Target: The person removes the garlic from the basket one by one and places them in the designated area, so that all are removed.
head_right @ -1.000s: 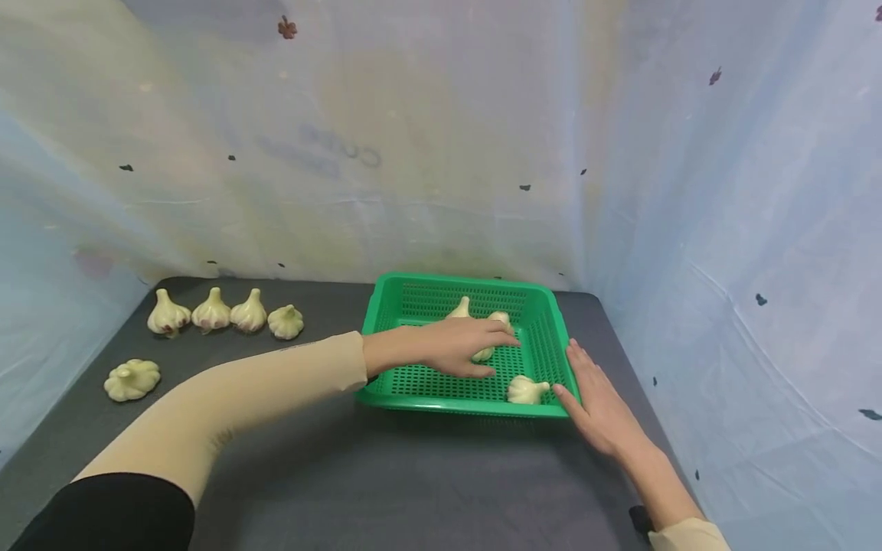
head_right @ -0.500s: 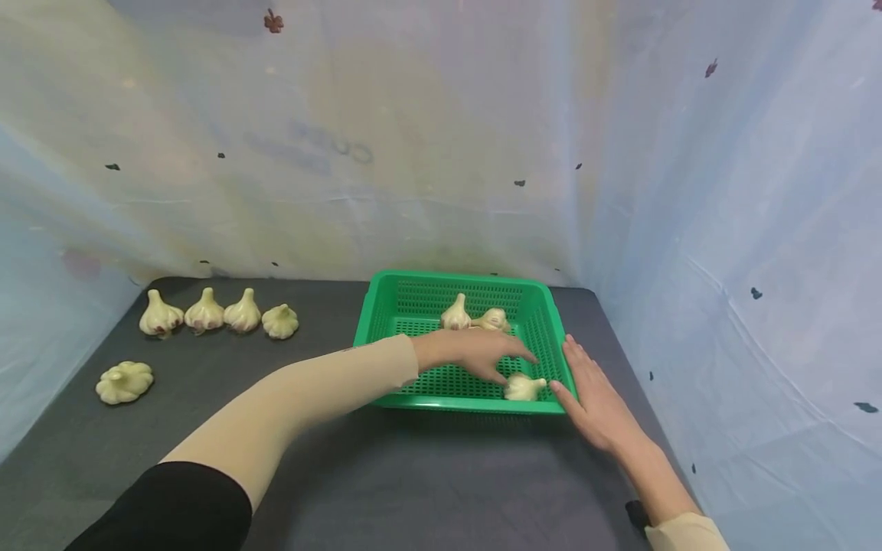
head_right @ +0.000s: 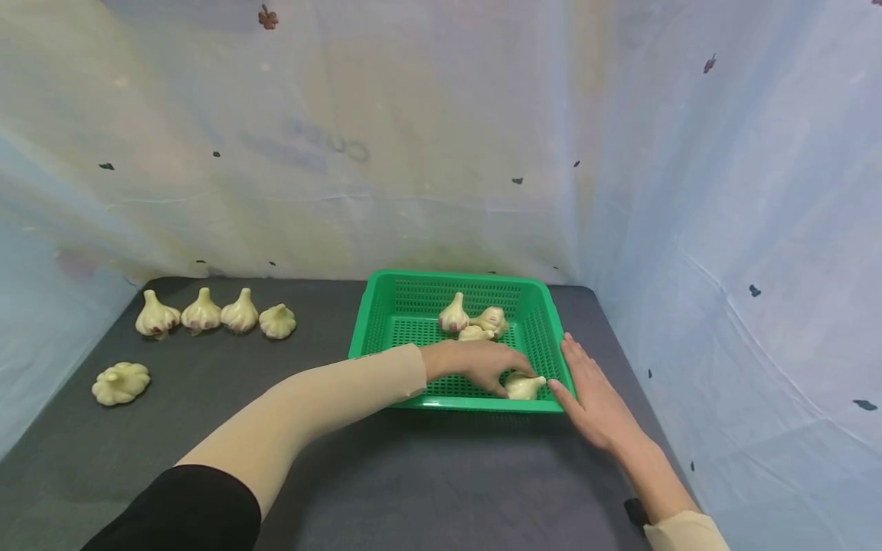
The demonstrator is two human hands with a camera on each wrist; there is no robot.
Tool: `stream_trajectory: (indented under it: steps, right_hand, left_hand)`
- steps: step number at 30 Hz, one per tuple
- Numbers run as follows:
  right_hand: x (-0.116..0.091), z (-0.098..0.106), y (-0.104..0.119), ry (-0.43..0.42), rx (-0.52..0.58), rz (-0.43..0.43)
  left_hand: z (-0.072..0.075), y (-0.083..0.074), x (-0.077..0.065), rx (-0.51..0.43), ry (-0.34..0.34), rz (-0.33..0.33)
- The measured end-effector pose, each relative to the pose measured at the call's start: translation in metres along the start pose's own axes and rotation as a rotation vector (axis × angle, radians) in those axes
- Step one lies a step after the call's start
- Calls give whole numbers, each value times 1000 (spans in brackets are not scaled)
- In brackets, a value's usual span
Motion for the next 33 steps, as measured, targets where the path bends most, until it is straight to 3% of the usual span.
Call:
stream_trajectory:
  steps: [14,33]
  right_hand:
    - [1,0,2,-3,-12,-2]
    - [-1,-1,2,-2,-4,-12]
  left_hand:
    - [4,1,-5,8,-7,1]
    - [29,-6,-27,-6,-55,81]
Point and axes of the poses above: each hand's wrist, its own x-axis towards the middle knuckle, its own z-axis out of the back of the hand, y = z × x, the point moved 3 cm from there along x, towards the middle knuckle, and after that the axes turned 4 degrees about y, right-handed, at the moved point
